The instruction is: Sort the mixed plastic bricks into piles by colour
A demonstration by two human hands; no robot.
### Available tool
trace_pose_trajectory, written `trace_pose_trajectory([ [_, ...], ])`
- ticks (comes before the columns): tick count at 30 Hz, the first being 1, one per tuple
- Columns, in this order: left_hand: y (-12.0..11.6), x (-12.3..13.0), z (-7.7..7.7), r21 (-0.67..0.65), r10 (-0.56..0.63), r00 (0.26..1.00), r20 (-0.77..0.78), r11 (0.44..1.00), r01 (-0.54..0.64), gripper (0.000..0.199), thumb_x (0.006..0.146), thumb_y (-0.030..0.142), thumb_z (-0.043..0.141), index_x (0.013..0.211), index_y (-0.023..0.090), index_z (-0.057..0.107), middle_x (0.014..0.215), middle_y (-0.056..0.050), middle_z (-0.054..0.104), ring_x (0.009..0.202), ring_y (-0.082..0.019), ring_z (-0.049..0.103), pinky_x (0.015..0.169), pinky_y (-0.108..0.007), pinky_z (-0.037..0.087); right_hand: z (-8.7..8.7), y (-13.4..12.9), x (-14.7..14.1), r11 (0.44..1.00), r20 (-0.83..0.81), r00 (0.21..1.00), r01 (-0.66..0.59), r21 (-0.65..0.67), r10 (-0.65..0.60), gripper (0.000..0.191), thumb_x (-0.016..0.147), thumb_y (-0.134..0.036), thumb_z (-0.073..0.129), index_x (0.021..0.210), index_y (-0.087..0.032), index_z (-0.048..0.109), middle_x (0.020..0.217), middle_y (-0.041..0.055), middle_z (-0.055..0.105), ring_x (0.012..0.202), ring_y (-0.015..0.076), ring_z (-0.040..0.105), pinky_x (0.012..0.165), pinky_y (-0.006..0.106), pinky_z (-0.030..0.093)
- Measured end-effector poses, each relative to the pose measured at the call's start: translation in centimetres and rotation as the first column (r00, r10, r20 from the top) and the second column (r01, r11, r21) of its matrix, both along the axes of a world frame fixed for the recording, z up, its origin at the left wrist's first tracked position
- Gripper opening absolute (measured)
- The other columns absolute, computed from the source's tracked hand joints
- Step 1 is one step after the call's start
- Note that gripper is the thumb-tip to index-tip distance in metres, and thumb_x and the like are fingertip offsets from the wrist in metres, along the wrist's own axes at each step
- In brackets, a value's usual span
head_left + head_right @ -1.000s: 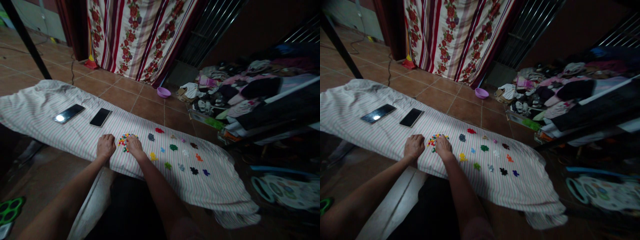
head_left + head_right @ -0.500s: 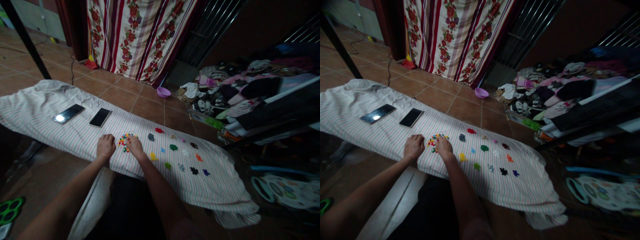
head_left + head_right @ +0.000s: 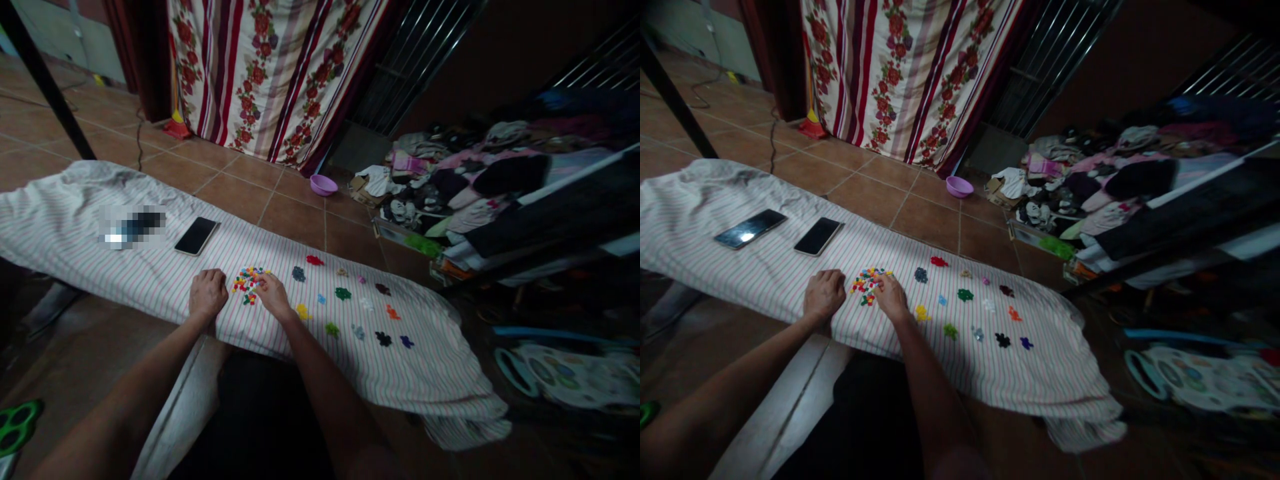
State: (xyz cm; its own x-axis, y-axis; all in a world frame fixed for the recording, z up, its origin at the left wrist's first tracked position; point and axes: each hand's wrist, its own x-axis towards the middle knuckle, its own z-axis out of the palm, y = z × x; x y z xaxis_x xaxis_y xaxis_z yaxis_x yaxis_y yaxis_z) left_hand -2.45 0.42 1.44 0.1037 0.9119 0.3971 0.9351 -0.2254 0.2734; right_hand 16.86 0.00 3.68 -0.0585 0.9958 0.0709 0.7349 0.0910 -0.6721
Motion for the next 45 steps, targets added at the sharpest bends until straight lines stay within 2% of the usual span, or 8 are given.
trace_pose_trajectory([
  [8, -0.1, 0.1, 0.1, 0.033, 0.004, 1.0, -0.004, 0.999, -0.004, 0.021, 0.085, 0.021, 0.041, 0.089, 0.018, 0.062, 0.093, -0.012, 0.068, 0.091, -0.028, 0.055, 0.077, -0.04, 0.037, -0.1, -0.8, 2.2, 0.996, 0.016, 0.996, 0.089, 0.03, -0.09, 0.018, 0.083, -0.02, 0.059, 0.098, -0.02, 0.069, 0.091, 0.0026, 0.062, 0.08, 0.0126, 0.06, 0.079, 0.026, 0.049],
  [16, -0.1, 0.1, 0.1, 0.025, 0.003, 1.0, 0.015, 1.0, -0.003, 0.023, 0.084, 0.021, 0.041, 0.089, 0.018, 0.064, 0.092, -0.013, 0.067, 0.09, -0.028, 0.055, 0.077, -0.041, 0.037, -0.2, -1.0, 5.0, 0.99, -0.01, 0.992, 0.124, 0.07, -0.123, 0.022, 0.085, -0.02, 0.052, 0.099, -0.019, 0.069, 0.095, 0.0042, 0.066, 0.087, 0.0143, 0.061, 0.084, 0.028, 0.048],
  [25, -0.1, 0.0, 0.2, 0.017, 0.006, 1.0, 0.01, 1.0, -0.006, 0.023, 0.084, 0.022, 0.041, 0.088, 0.019, 0.063, 0.092, -0.013, 0.067, 0.09, -0.028, 0.054, 0.077, -0.041, 0.036, -0.4, -2.4, 10.1, 0.958, 0.028, 0.961, 0.274, 0.083, -0.277, 0.029, 0.074, -0.012, 0.048, 0.092, -0.019, 0.07, 0.087, 0.0021, 0.064, 0.079, 0.0137, 0.059, 0.08, 0.027, 0.049],
  [32, -0.1, -0.1, -0.1, 0.043, -0.004, 1.0, 0.001, 0.999, 0.003, 0.021, 0.083, 0.021, 0.042, 0.088, 0.019, 0.063, 0.092, -0.012, 0.067, 0.089, -0.028, 0.055, 0.076, -0.041, 0.035, -0.1, -3.7, 13.3, 0.924, 0.093, 0.924, 0.355, 0.146, -0.37, 0.027, 0.073, -0.016, 0.048, 0.087, -0.019, 0.071, 0.084, 0.0039, 0.065, 0.075, 0.016, 0.058, 0.078, 0.029, 0.048],
  [36, -0.1, 0.0, 0.0, 0.054, 0.008, 1.0, -0.006, 0.999, -0.007, 0.022, 0.084, 0.022, 0.041, 0.087, 0.018, 0.062, 0.091, -0.012, 0.067, 0.089, -0.028, 0.055, 0.076, -0.04, 0.035, 0.3, -4.3, 14.9, 0.906, 0.183, 0.89, 0.396, 0.149, -0.419, 0.028, 0.076, -0.016, 0.048, 0.09, -0.019, 0.072, 0.09, 0.0061, 0.067, 0.083, 0.0176, 0.059, 0.084, 0.03, 0.047],
  [41, -0.2, 0.1, 0.1, 0.037, 0.015, 1.0, 0.0, 0.999, -0.015, 0.022, 0.084, 0.022, 0.041, 0.088, 0.018, 0.062, 0.092, -0.012, 0.068, 0.09, -0.028, 0.055, 0.076, -0.04, 0.035, 0.4, -4.7, 16.3, 0.92, 0.298, 0.871, 0.382, 0.088, -0.39, 0.029, 0.079, -0.013, 0.047, 0.09, -0.019, 0.073, 0.098, 0.0072, 0.07, 0.095, 0.019, 0.061, 0.092, 0.031, 0.043],
  [45, -0.1, 0.0, 0.1, 0.04, 0.013, 1.0, -0.004, 0.999, -0.013, 0.023, 0.085, 0.023, 0.04, 0.089, 0.018, 0.062, 0.092, -0.013, 0.067, 0.09, -0.028, 0.055, 0.077, -0.04, 0.035, 0.0, -4.7, 16.7, 0.925, 0.341, 0.866, 0.378, 0.032, -0.366, 0.033, 0.079, -0.008, 0.046, 0.093, -0.02, 0.074, 0.099, 0.0066, 0.07, 0.096, 0.0185, 0.061, 0.091, 0.029, 0.044],
])
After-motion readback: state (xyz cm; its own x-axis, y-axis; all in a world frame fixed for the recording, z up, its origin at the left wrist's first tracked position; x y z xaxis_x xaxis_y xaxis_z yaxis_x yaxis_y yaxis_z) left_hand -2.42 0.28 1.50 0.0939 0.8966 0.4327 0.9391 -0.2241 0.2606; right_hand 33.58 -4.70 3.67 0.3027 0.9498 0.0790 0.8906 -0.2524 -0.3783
